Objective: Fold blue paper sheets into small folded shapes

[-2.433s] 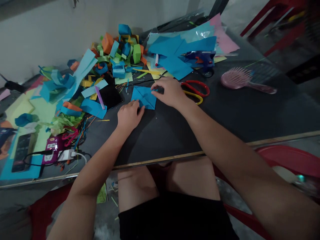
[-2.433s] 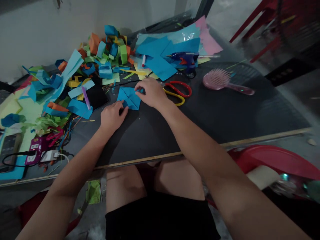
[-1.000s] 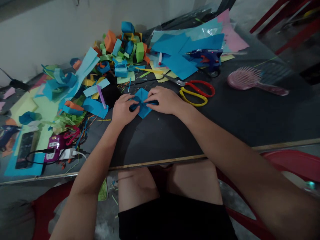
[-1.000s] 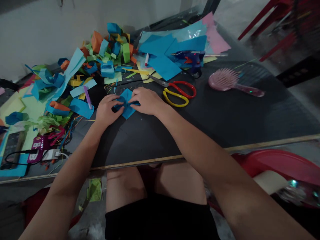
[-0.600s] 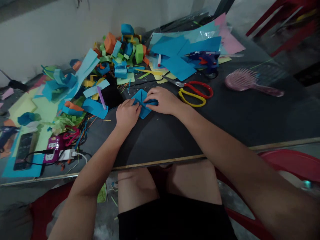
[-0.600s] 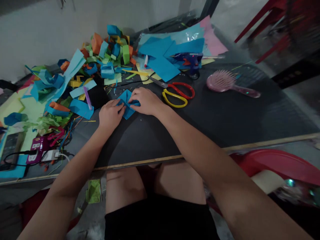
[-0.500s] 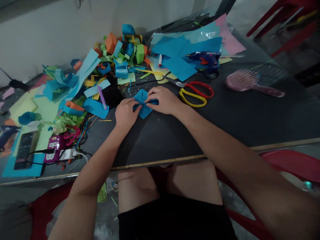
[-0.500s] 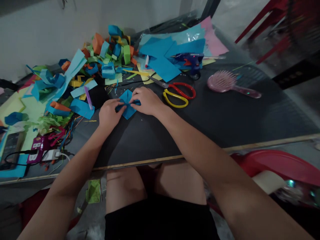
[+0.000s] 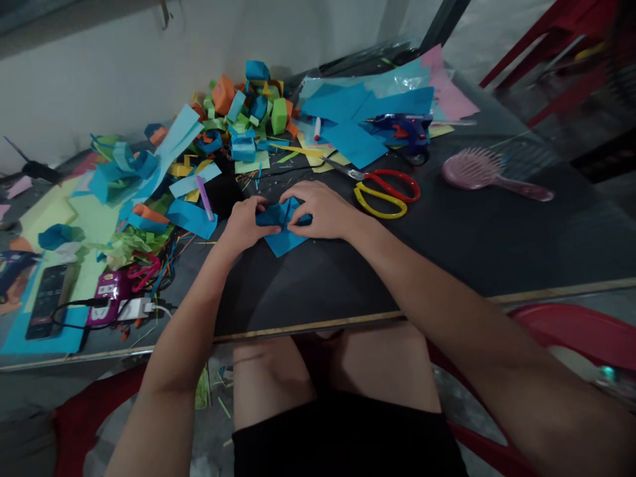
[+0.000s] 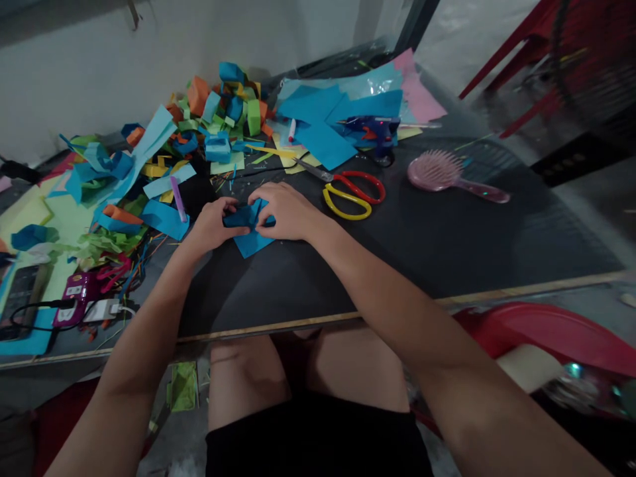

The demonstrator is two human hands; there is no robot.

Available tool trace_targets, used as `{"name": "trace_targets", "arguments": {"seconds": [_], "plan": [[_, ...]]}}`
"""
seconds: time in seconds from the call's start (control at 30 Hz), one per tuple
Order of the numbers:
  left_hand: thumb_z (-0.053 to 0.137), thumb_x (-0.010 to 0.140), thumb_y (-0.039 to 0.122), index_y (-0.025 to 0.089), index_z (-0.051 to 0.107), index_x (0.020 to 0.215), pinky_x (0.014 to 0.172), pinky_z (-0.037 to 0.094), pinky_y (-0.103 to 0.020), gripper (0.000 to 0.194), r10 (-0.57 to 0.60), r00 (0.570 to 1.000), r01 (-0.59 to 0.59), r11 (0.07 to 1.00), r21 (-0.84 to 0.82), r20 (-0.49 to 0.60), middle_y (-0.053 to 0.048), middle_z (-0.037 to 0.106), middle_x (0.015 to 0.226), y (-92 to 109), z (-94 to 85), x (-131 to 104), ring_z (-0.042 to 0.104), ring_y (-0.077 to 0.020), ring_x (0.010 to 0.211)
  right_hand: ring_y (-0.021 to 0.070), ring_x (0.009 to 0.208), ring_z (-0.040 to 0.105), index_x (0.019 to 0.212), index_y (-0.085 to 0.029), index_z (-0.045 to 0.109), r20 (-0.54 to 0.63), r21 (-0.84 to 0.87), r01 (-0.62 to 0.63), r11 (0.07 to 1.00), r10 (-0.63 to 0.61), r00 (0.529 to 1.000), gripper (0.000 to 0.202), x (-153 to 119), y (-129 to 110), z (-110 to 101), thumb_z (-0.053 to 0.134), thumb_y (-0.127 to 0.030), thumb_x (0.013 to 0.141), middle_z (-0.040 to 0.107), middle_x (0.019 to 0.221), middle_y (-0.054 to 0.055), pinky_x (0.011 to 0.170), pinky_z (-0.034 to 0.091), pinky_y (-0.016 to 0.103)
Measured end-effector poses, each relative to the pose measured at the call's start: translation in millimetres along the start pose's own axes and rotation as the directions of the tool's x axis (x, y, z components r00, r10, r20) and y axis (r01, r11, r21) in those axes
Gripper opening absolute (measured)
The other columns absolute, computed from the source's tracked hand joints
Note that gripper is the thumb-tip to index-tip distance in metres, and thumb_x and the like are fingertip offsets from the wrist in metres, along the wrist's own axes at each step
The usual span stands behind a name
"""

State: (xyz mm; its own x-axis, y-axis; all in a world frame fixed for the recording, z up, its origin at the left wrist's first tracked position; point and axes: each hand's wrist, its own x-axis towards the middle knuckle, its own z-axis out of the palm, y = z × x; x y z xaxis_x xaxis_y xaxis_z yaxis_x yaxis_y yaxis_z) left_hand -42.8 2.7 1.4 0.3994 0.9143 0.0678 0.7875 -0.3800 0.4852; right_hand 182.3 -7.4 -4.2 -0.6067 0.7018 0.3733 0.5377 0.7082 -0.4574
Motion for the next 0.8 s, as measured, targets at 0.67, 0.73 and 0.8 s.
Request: {"name": "trace_targets", "arguments": {"seconds": [0.67,0.73,0.8], "plan": [[0.089,0.063,0.033,0.017,0.068,0.120,0.094,0.055,-0.039,0.062,0.050,0.999,-0.050,0.993,-0.111,0.005,-0.010,0.074,0.120,1.5,-4.6,-1.3,0.069,-0.0292,0.108,0.0335,0.121,0.057,0.126,-0.020,0.069,0.005,0.153,-0.159,0.975,0.160,0.987,0.060,9.2,25.6,12.4,0.079,-0.044,0.072,0.069,0.130,0.013,0.101,0.043,0.048],[0.089,0.063,0.032,0.017,0.070,0.118,0.094,0.054,-0.039,0.060,0.068,0.997,-0.071,0.992,-0.107,-0.025,-0.009,0.075,0.119,1.6,-2.2,-1.4,0.070,-0.0299,0.109,0.0333,0.115,0.060,0.125,-0.022,0.071,0.019,0.171,-0.174,0.970,0.174,0.985,0.063,7.3,25.1,6.5,0.083,-0.046,0.067,0.070,0.126,0.012,0.096,0.046,0.047],[0.089,0.065,0.030,0.018,0.074,0.110,0.092,0.055,-0.039,0.049,0.076,0.995,-0.082,0.991,-0.102,-0.057,-0.008,0.077,0.112,0.8,1.6,-0.7,0.071,-0.0297,0.105,0.0307,0.105,0.064,0.123,-0.023,0.072,-0.020,0.209,-0.200,0.957,0.209,0.978,0.062,5.9,22.5,2.3,0.084,-0.042,0.066,0.072,0.121,0.012,0.089,0.049,0.044]]}}
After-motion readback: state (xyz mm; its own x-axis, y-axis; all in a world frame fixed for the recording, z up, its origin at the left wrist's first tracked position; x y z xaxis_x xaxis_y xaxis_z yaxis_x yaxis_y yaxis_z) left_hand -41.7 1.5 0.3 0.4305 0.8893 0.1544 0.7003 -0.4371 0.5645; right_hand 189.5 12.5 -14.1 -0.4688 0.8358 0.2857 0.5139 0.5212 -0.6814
